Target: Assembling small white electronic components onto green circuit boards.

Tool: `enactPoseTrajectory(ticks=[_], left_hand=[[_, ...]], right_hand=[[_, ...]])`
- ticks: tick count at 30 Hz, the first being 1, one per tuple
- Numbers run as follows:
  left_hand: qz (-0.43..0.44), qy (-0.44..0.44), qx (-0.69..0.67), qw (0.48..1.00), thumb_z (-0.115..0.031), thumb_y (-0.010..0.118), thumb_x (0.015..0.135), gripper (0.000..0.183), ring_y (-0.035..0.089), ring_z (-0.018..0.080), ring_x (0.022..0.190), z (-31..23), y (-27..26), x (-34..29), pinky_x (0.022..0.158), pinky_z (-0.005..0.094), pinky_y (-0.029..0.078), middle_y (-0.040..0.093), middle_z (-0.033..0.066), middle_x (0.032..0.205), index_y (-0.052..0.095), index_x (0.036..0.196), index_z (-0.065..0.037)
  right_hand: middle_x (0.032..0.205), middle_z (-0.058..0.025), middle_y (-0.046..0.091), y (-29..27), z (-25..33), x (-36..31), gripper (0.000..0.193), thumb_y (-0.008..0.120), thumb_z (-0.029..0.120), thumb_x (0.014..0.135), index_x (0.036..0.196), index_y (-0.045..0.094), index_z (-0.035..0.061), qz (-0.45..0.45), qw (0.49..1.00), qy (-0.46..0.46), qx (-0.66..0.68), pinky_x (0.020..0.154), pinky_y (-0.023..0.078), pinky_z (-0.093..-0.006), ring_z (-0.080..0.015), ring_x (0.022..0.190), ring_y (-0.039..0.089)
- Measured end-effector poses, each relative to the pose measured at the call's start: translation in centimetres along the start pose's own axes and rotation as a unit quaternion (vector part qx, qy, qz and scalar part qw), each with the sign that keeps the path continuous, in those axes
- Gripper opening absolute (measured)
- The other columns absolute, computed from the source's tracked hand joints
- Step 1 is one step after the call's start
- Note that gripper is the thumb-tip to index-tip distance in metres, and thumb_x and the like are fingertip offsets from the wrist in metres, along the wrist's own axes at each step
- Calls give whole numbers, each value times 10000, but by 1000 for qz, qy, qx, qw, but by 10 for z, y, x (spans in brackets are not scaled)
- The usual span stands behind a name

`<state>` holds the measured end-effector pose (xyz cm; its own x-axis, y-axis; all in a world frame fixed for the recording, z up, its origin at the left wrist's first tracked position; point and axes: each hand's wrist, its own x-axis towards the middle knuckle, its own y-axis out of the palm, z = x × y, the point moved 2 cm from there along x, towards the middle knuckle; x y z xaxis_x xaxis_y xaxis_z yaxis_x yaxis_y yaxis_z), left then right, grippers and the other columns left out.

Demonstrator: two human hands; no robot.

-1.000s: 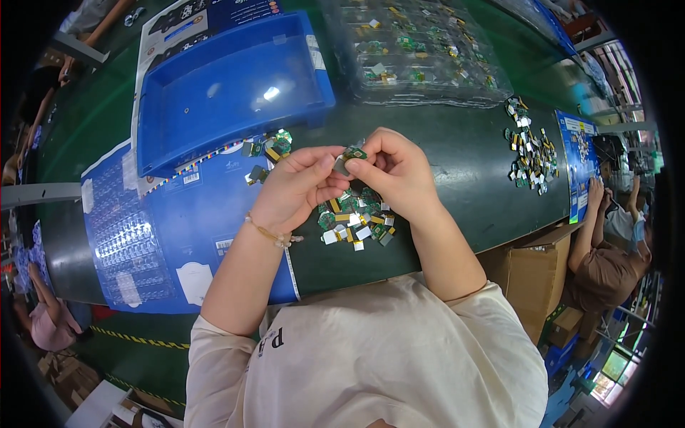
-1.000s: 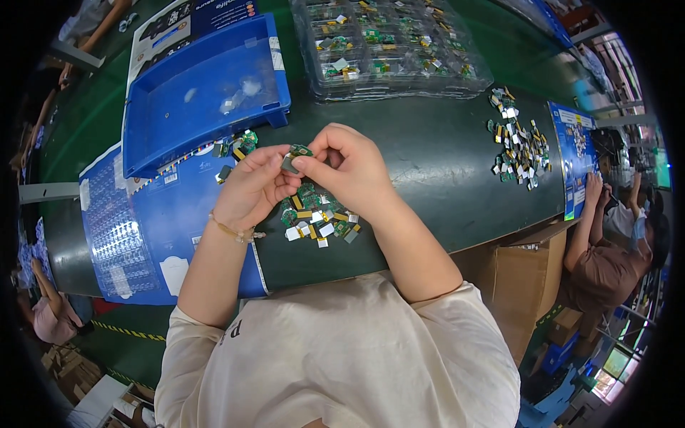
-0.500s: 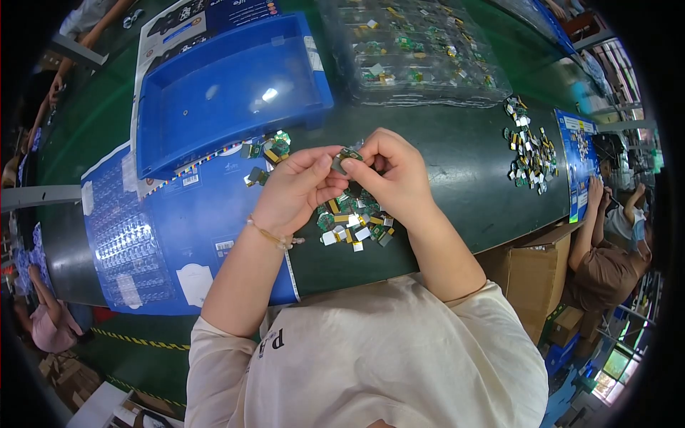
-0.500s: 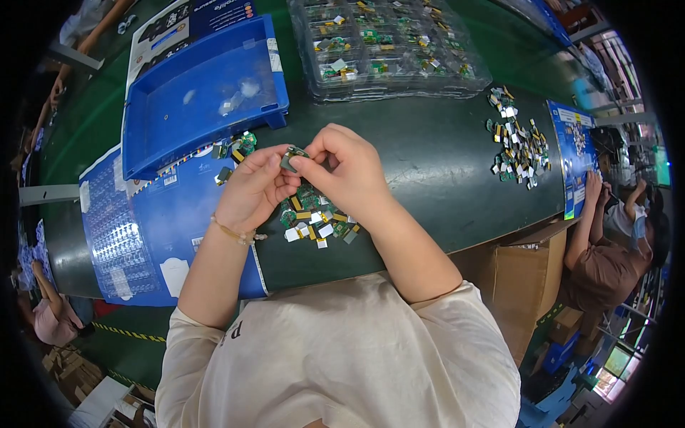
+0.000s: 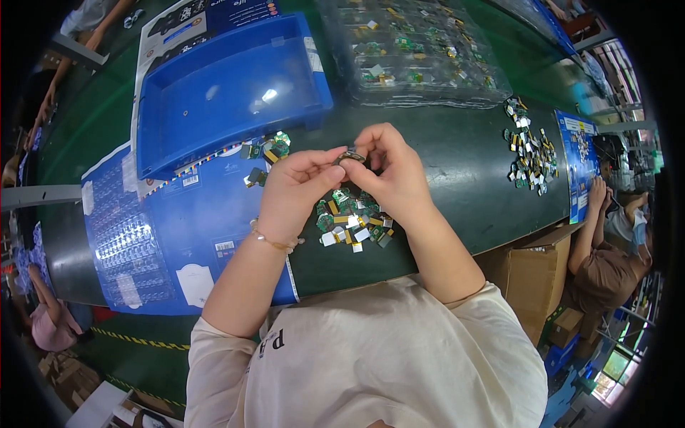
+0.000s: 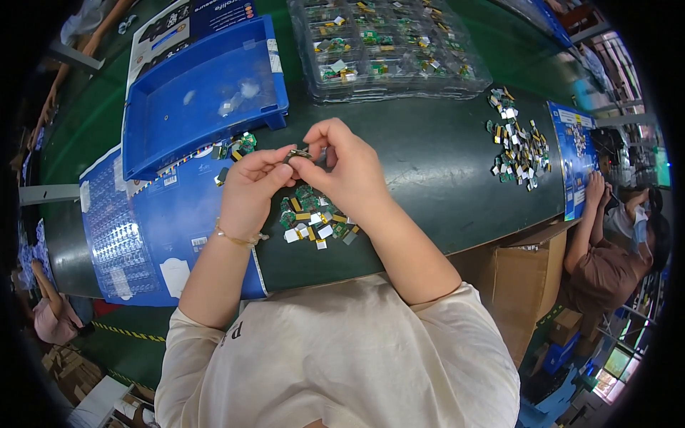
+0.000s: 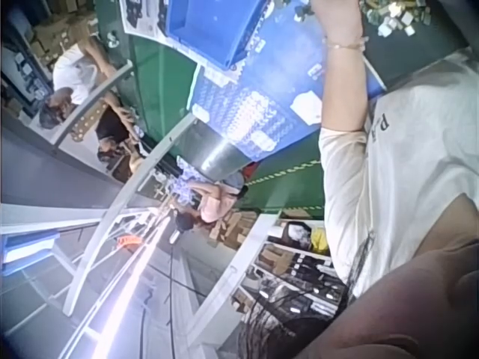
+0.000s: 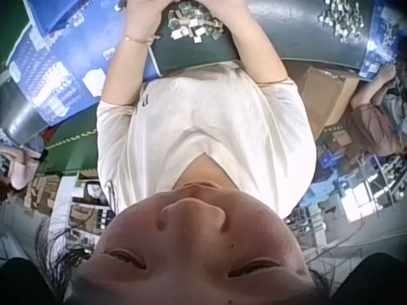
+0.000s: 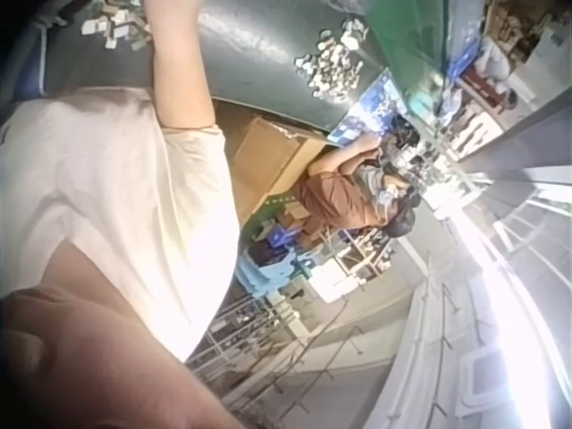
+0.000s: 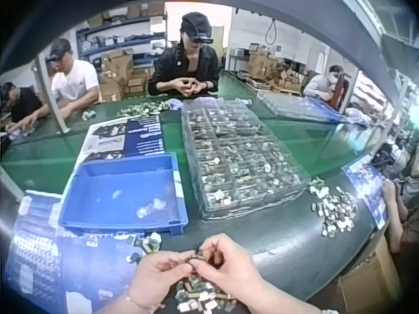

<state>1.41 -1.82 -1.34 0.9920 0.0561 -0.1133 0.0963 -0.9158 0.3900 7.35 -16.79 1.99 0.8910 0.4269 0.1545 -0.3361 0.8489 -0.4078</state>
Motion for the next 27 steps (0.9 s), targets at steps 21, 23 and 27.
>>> enactPoseTrajectory(ticks=[21,23,27], left_hand=[[30,-43,-163,985,-96,563,916,303,647,160,949,-2,-2,2,722,220,522,656,95,1056,539,1204,-5],[32,-55,-163,985,-85,565,913,326,638,163,979,-1,-3,3,738,225,521,653,98,1062,516,1223,1],[7,-47,-143,989,-64,575,902,308,642,162,964,-1,-1,1,732,227,518,655,98,1056,537,1199,11]], right_hand=[[824,-44,610,0,0,1,203,776,89,646,804,649,94,-110,968,-213,-69,634,469,-303,-202,728,586],[817,-49,611,0,1,2,177,775,107,636,761,651,103,-118,968,-206,-80,651,472,-324,-231,749,597],[818,-44,618,-4,1,4,170,770,108,649,768,649,105,-122,963,-220,-97,654,470,-327,-228,747,595]])
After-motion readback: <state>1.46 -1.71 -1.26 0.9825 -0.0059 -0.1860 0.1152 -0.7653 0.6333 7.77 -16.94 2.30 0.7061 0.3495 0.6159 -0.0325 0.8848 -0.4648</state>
